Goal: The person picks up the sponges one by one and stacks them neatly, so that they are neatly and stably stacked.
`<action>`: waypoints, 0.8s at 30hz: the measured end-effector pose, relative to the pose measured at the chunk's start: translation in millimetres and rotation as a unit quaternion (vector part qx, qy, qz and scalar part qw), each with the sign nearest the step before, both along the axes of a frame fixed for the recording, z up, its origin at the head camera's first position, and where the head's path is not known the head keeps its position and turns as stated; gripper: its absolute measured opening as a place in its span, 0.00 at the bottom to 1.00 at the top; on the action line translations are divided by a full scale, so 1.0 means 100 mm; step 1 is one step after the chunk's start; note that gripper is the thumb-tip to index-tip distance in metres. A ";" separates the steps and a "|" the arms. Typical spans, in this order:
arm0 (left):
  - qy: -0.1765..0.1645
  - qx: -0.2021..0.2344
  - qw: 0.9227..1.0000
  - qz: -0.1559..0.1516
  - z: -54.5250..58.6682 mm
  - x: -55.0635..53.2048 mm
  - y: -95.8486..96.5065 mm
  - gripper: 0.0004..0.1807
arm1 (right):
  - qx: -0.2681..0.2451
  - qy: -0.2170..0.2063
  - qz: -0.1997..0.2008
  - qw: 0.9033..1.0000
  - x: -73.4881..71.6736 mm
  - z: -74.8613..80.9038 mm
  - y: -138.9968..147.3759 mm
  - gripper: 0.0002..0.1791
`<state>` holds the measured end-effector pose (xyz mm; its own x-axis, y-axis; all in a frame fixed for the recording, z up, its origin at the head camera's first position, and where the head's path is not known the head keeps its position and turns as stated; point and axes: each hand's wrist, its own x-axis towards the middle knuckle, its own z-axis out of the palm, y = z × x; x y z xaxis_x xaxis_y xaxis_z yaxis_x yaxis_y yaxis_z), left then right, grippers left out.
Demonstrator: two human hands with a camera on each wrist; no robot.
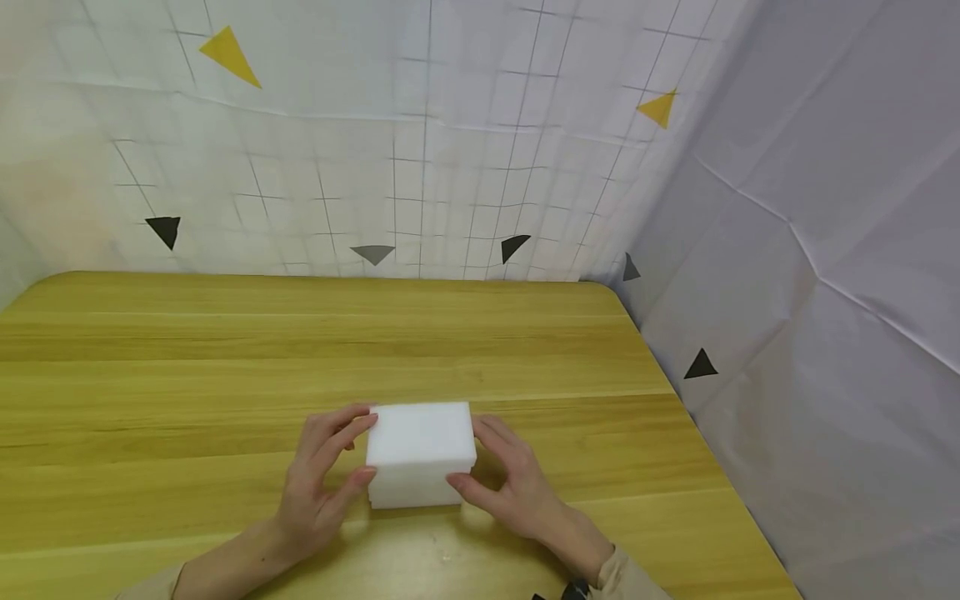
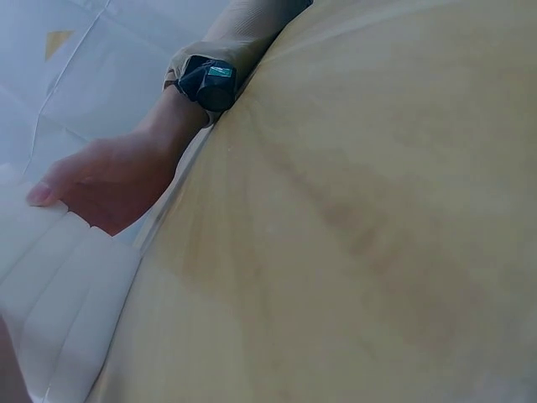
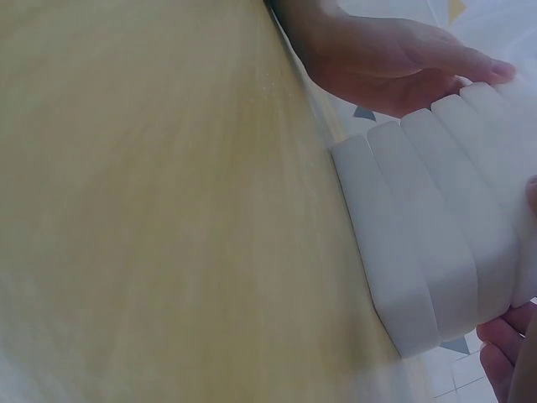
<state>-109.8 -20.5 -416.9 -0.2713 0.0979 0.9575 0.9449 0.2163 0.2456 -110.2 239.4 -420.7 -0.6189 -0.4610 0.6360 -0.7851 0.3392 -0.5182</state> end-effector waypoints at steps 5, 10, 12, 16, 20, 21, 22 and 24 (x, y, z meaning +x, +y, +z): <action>-0.005 -0.003 1.000 0.003 -0.01 0.00 0.00 0.23 | 0.001 0.000 -0.003 1.000 0.00 -0.01 0.00 0.32; -0.003 0.001 1.000 0.010 -0.02 0.00 0.00 0.23 | -0.002 0.004 0.000 1.000 0.00 -0.01 0.00 0.31; -0.002 0.003 1.000 0.011 -0.02 -0.01 0.00 0.23 | -0.002 0.004 0.001 1.000 0.00 -0.01 0.00 0.31; -0.010 0.001 1.000 0.011 -0.03 -0.01 0.00 0.23 | -0.003 0.005 0.002 1.000 0.00 -0.01 0.00 0.31; -0.035 -0.007 0.999 0.008 -0.06 0.00 -0.01 0.24 | -0.001 0.001 -0.002 1.000 0.00 -0.01 0.00 0.32; -0.043 -0.011 0.999 0.006 -0.07 0.00 -0.01 0.24 | 0.000 0.000 -0.003 1.000 0.00 -0.01 0.00 0.32; -0.051 -0.014 0.999 0.003 -0.08 0.00 -0.02 0.24 | 0.000 -0.002 -0.005 1.000 0.00 -0.01 0.00 0.33; -0.064 -0.022 0.998 -0.003 -0.09 0.00 -0.02 0.25 | 0.001 -0.003 -0.009 1.000 0.01 -0.01 0.00 0.33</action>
